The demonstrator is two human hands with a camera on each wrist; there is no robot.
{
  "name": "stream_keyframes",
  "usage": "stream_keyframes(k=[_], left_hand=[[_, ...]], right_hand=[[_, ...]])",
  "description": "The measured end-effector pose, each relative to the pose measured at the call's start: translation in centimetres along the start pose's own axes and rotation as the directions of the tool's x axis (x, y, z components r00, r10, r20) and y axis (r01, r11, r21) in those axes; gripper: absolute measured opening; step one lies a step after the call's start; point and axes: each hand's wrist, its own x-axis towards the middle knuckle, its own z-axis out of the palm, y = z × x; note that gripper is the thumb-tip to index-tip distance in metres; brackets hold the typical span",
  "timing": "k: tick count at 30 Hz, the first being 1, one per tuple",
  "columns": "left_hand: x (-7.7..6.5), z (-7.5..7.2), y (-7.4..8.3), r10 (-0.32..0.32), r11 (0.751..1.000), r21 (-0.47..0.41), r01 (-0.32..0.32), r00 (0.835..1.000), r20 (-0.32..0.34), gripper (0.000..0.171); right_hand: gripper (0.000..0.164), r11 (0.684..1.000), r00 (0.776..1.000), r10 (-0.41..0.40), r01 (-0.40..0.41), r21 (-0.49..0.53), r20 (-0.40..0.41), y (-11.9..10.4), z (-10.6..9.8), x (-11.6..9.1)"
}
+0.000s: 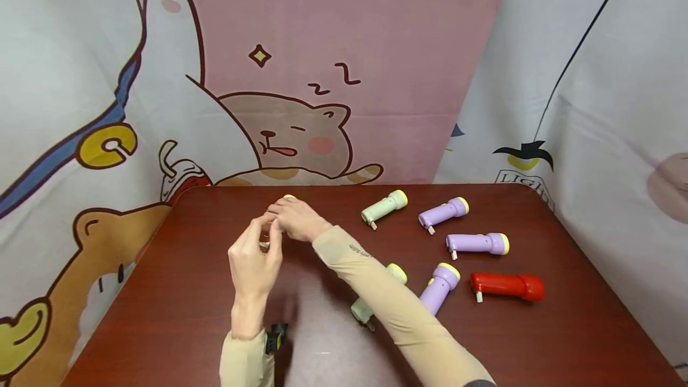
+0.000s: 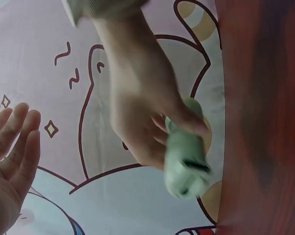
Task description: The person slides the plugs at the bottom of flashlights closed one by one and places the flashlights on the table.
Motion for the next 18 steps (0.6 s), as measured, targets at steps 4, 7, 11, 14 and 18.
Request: stream_keyframes(k=[4,7,11,14,18], left_hand=[[0.0,-0.1,0.0,-0.008,1.0,0.004,0.008,1.0,-0.004,0.009],[0.0,-0.3,-0.1,-0.019,1.0,-0.001,0.019,1.0,-0.007,0.009],[0.1,-0.5,-0.2,-0.029,1.0,-0.003,0.029,1.0,-0.001,0.009],[0.1,-0.6,-0.2,-0.035,0.999,-0.009,0.035,0.999,0.005,0.009],[0.1,-0.6,-0.1,-0.031,0.999,-0.011,0.031,1.0,-0.002,0.008]], right_hand=[[0.027,0.999,0.997,0.034,-0.036,0.014,0.069,-1.4,1.1,1.2],[0.028,0.999,0.996,0.038,-0.041,0.035,0.084,-2.4,1.7,1.9],[0.021,0.991,0.999,0.037,-0.035,0.126,-0.011,-3.4,2.0,2.2],[0.013,0.974,0.995,0.068,-0.05,0.222,-0.075,-3.9,2.1,2.3],[0.01,0.861,0.981,0.195,-0.17,0.479,-0.003,-4.3,2.3,2.2]])
